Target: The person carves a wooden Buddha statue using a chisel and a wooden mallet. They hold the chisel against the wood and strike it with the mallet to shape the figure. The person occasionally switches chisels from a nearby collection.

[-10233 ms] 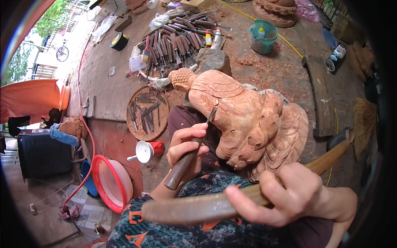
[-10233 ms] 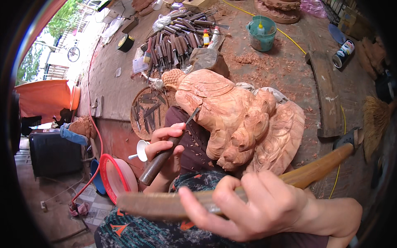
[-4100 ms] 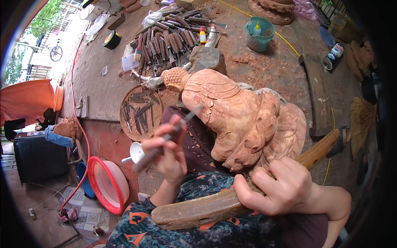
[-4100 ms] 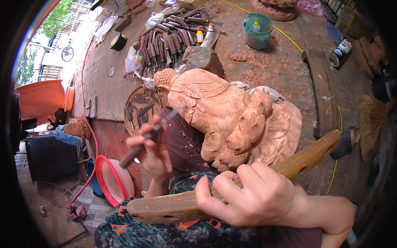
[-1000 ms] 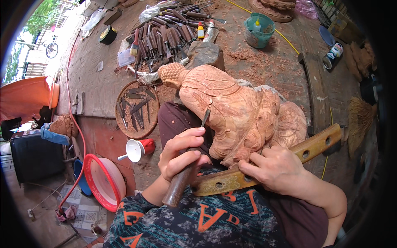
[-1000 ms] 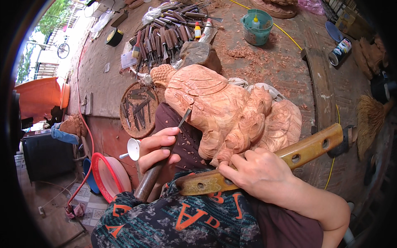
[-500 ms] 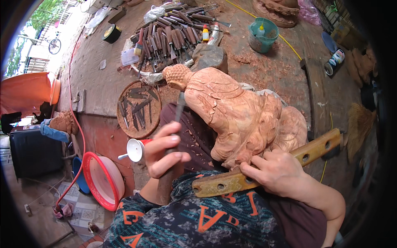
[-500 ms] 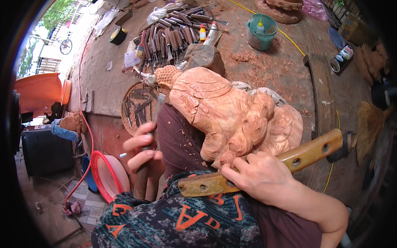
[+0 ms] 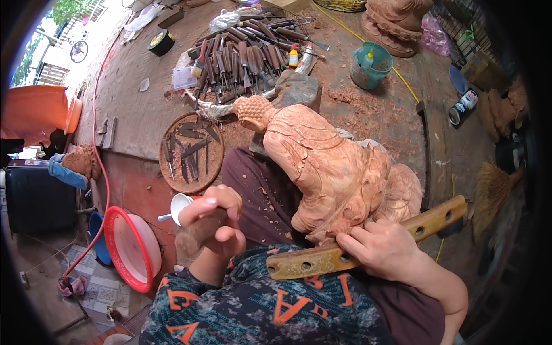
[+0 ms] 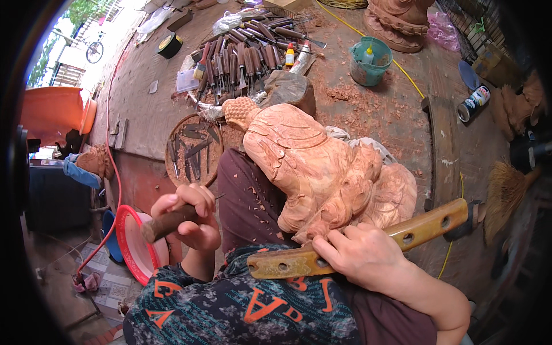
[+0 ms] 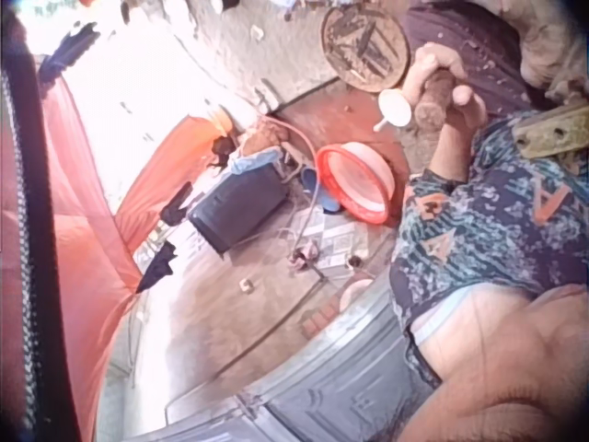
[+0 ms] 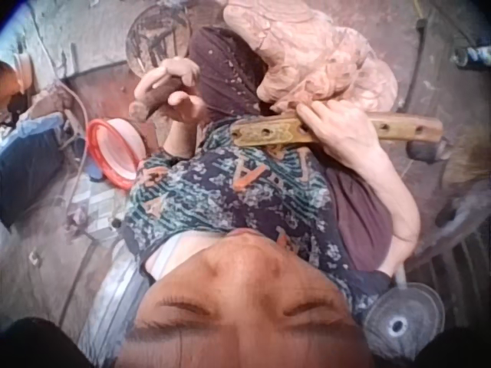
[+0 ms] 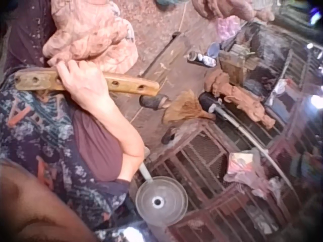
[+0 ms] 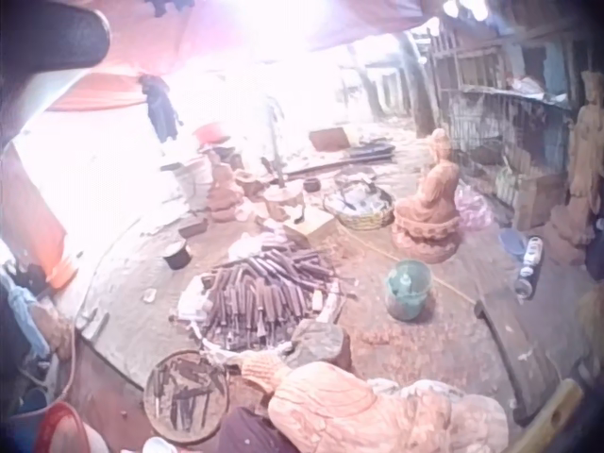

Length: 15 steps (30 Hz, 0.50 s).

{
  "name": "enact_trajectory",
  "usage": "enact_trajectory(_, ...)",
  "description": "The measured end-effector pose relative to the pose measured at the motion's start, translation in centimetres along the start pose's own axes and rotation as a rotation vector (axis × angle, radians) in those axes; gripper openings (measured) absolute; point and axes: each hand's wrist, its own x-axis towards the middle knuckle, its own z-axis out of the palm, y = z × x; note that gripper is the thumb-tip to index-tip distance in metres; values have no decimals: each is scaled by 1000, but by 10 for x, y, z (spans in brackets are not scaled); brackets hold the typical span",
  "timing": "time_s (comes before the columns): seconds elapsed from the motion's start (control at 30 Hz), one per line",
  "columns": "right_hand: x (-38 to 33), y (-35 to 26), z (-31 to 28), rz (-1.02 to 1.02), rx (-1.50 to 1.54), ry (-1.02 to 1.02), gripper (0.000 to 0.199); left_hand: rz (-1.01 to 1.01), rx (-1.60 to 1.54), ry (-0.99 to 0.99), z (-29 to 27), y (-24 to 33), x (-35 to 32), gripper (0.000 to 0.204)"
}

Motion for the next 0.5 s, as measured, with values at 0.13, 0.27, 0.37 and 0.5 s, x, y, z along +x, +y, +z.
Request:
enact_trajectory(0.13,2,0,0,9,24,-32,29,-101,-238,151,6,-6,18,53)
enact_trajectory(0.27,6,3,2,0,53,-56,31,-151,-421,304,6,-16,58,29)
enact_trajectory(0.37,-5,-6,-8,86,44,-85,32,-243,-729,395,24,-44,94,31)
enact_trajectory(0.5,6,2,-5,20,85,-128,34,-254,-608,464,30,-53,99,38)
